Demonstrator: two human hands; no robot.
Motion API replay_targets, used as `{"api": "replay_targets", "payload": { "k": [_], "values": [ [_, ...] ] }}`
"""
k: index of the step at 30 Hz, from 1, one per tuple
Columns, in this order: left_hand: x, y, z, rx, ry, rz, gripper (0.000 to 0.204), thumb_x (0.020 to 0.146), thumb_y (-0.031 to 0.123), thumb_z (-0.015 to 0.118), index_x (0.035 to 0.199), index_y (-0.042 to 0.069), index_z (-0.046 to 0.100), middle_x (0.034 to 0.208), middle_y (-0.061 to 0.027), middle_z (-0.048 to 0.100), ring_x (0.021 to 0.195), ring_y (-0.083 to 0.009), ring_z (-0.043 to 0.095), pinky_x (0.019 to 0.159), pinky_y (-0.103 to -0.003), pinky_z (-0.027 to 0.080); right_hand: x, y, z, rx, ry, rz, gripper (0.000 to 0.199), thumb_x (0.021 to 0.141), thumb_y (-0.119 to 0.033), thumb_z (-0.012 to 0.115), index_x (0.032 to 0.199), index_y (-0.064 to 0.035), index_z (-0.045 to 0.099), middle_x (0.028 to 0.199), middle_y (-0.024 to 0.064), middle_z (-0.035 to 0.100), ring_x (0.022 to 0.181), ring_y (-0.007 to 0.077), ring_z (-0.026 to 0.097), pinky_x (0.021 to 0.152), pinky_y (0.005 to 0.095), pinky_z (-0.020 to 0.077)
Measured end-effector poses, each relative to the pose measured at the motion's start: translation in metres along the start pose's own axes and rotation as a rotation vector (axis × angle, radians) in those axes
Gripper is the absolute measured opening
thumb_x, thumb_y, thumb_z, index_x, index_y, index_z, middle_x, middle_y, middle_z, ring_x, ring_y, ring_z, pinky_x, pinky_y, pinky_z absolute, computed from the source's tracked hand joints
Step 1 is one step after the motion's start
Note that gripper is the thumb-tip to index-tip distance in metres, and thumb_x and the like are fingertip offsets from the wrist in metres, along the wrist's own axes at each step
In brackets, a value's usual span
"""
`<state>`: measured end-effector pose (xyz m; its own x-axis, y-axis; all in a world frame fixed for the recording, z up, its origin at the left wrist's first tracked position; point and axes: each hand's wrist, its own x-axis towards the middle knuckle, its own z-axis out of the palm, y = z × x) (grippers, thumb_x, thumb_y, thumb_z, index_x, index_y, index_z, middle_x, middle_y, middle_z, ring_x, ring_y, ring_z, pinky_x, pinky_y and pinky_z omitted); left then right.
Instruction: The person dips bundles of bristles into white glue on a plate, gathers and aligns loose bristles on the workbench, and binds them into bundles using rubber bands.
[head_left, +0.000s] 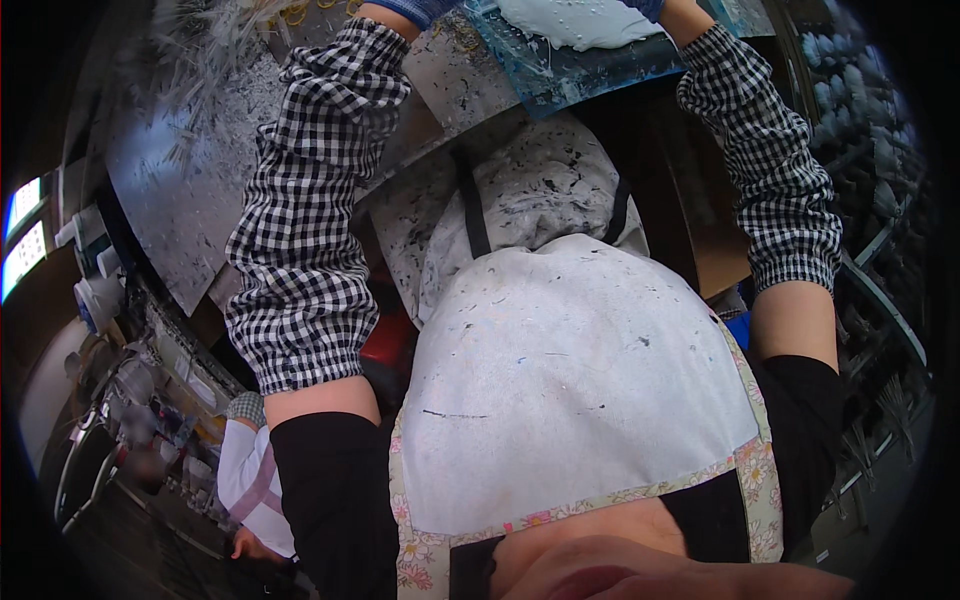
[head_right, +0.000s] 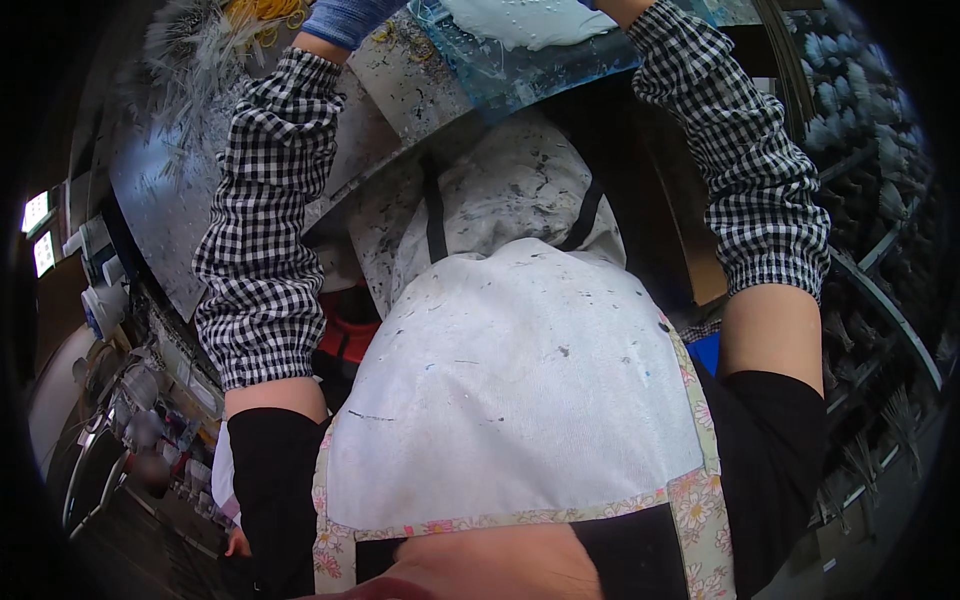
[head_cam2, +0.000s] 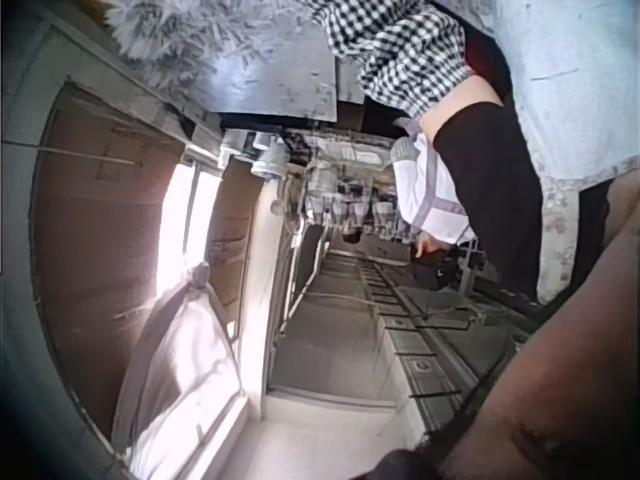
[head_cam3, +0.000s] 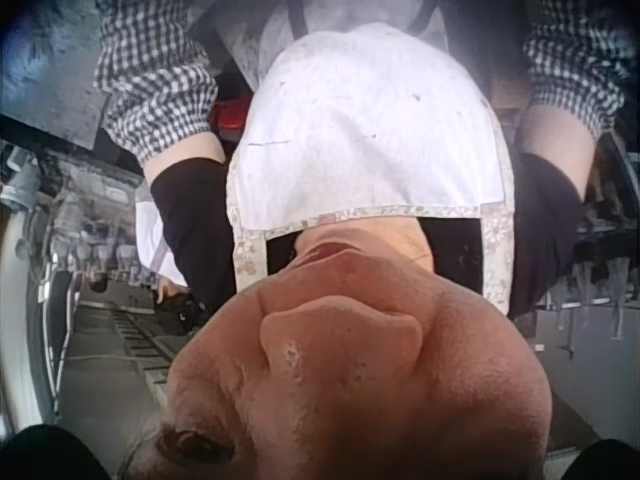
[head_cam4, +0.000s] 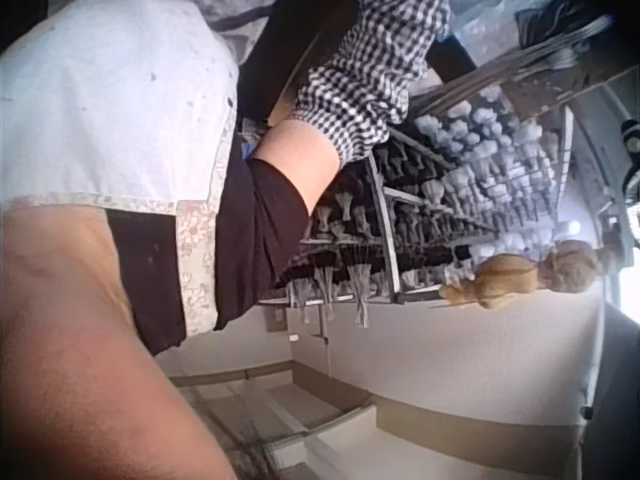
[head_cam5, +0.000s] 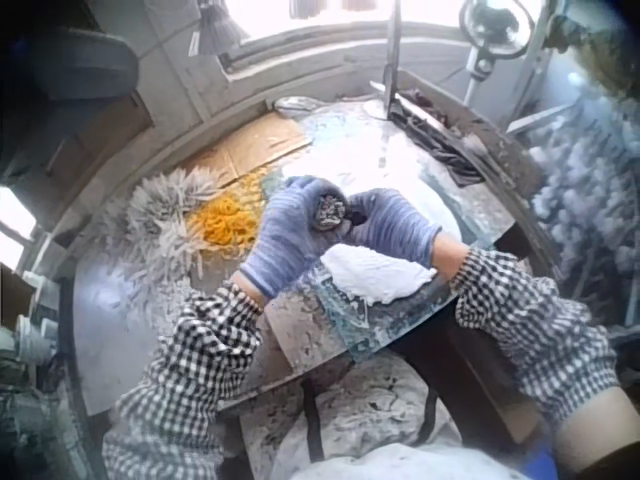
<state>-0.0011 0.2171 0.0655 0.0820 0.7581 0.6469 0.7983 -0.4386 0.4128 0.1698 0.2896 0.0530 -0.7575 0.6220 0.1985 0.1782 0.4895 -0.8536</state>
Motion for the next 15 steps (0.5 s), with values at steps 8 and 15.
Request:
{"api": "replay_targets", "payload": {
  "k": [8, 15],
  "values": [
    [-0.002, -0.006, 0.02, 0.146, -0.19, 0.201, 0.024, 0.074, 0.022, 0.077, 0.093, 0.013, 0.066, 0.097, -0.0102, 0.065, 0.097, -0.0336, 0.06, 0.084, -0.043, 0.049, -0.009, 0.032, 0.007, -0.058, -0.01, 0.082, 0.02, 0.08, -0.008, 0.078, 0.098, -0.0019, 0.074, 0.084, 0.0055, 0.075, 0.077, 0.0073, 0.059, 0.074, 0.0293, 0.0519],
    [0.002, -0.011, 0.01, 0.197, -0.228, 0.116, 0.027, 0.073, 0.021, 0.077, 0.096, 0.013, 0.064, 0.103, -0.0113, 0.064, 0.102, -0.0336, 0.059, 0.087, -0.045, 0.048, 0.004, 0.032, 0.008, 0.002, -0.028, 0.049, 0.017, 0.079, -0.005, 0.078, 0.096, -0.0037, 0.075, 0.085, 0.0061, 0.075, 0.077, 0.0076, 0.059, 0.074, 0.0295, 0.0518]
  ]
}}
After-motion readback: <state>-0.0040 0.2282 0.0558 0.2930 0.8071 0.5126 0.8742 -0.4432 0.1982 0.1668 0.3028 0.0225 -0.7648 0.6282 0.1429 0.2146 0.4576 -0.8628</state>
